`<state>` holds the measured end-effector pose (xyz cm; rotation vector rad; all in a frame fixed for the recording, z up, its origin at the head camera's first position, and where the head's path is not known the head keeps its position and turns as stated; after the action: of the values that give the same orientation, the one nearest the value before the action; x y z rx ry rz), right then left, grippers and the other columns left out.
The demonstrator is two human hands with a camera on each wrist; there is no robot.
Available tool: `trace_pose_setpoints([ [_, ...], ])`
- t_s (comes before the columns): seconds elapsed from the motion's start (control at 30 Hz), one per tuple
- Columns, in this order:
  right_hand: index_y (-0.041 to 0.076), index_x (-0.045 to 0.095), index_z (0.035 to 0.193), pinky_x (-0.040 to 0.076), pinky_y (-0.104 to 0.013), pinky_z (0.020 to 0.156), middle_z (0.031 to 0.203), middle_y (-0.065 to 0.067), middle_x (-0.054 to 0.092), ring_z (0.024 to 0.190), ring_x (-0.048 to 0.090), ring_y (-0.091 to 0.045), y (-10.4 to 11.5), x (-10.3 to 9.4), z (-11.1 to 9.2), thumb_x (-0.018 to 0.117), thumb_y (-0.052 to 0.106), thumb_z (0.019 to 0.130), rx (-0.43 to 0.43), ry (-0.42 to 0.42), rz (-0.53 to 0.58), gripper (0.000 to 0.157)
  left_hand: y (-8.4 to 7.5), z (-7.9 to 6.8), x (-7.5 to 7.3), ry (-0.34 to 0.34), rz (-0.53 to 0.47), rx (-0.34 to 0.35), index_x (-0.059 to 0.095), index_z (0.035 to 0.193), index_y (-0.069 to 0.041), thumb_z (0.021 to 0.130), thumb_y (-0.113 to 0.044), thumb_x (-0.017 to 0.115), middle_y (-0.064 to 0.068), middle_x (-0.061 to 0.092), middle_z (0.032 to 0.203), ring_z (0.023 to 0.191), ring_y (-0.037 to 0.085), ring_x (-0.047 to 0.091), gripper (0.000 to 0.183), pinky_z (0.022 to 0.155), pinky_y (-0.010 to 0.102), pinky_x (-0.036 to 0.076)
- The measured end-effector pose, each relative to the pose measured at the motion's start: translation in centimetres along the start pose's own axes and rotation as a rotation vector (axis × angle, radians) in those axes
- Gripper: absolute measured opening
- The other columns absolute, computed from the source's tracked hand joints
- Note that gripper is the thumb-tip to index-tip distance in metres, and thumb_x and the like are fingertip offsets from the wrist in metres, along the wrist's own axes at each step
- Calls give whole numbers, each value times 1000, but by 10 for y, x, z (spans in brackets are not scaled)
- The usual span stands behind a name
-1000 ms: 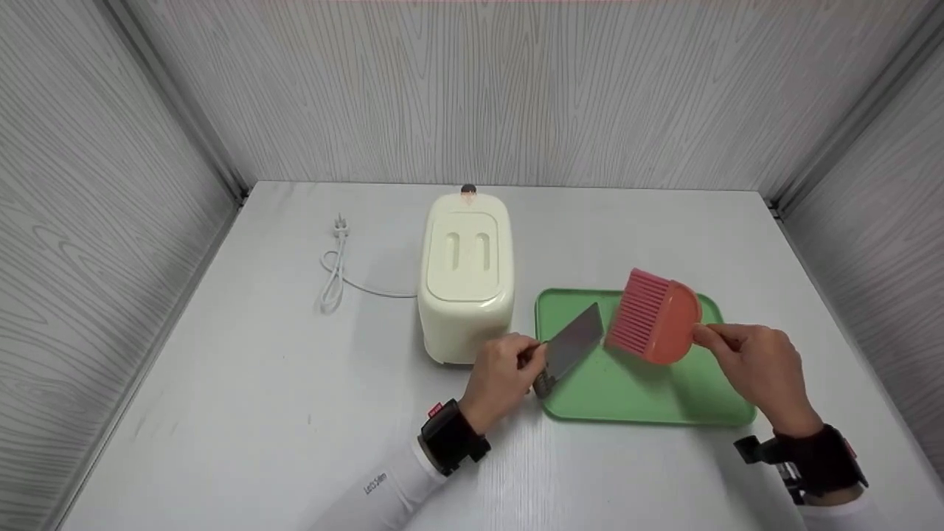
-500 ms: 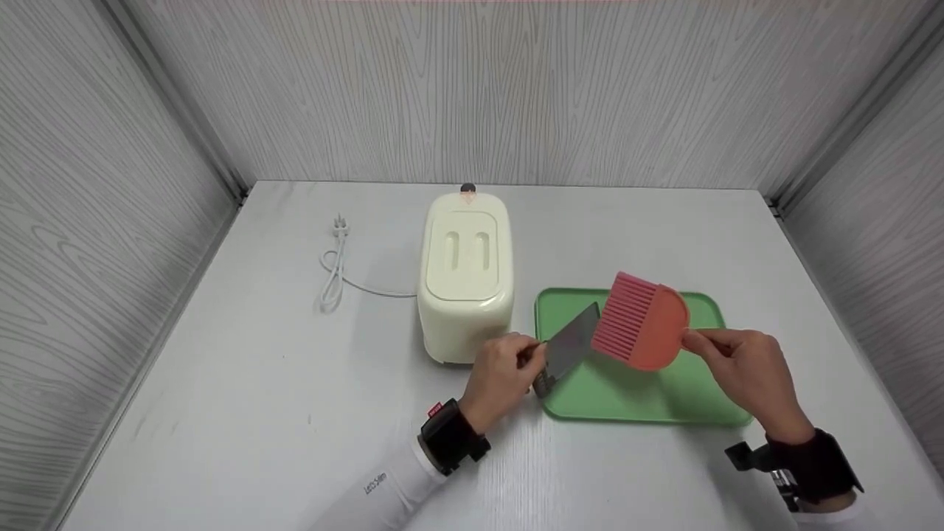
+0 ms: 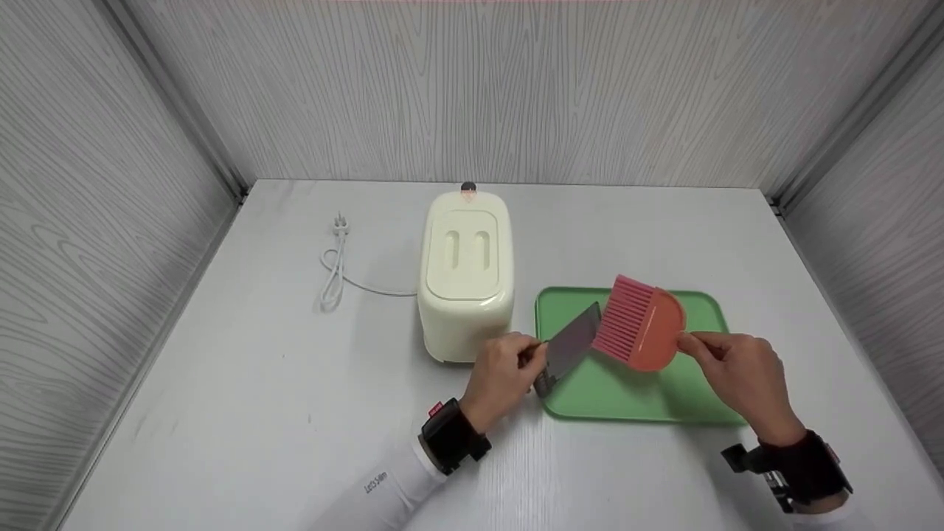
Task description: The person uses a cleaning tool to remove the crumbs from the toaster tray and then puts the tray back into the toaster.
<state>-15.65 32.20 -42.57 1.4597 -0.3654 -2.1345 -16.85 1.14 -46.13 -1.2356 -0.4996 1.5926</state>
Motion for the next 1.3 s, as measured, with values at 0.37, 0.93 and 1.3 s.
trace_pose_setpoints([
  [0.37,4,83,100,24,-21,43,71,-6,75,52,38,-3,-6,-2,0,79,22,94,39,-22,-40,20,-3,0,0,-1,32,16,75,89,-1,97,-5,68,3,68,76,66,3,54,12,57,17,47],
  [0.93,6,83,104,24,-24,44,80,-6,78,54,38,-2,-20,-11,-6,75,30,97,143,11,4,26,-2,0,-2,-38,30,47,76,91,0,97,-3,68,4,70,77,67,5,57,10,59,17,50],
  [1.3,8,84,101,27,-19,45,85,-5,80,57,49,1,-3,-5,-13,79,22,93,85,21,67,17,-2,0,-3,-40,35,44,76,92,0,97,-4,68,4,69,77,67,5,57,10,59,17,50],
])
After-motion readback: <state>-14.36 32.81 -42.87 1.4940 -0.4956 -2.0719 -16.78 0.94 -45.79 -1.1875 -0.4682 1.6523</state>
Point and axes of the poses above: each hand's wrist, its own z-axis towards the middle knuckle, its own x-axis out of the palm, y = z × x, the point moved 5 cm from there along z, towards the middle knuckle
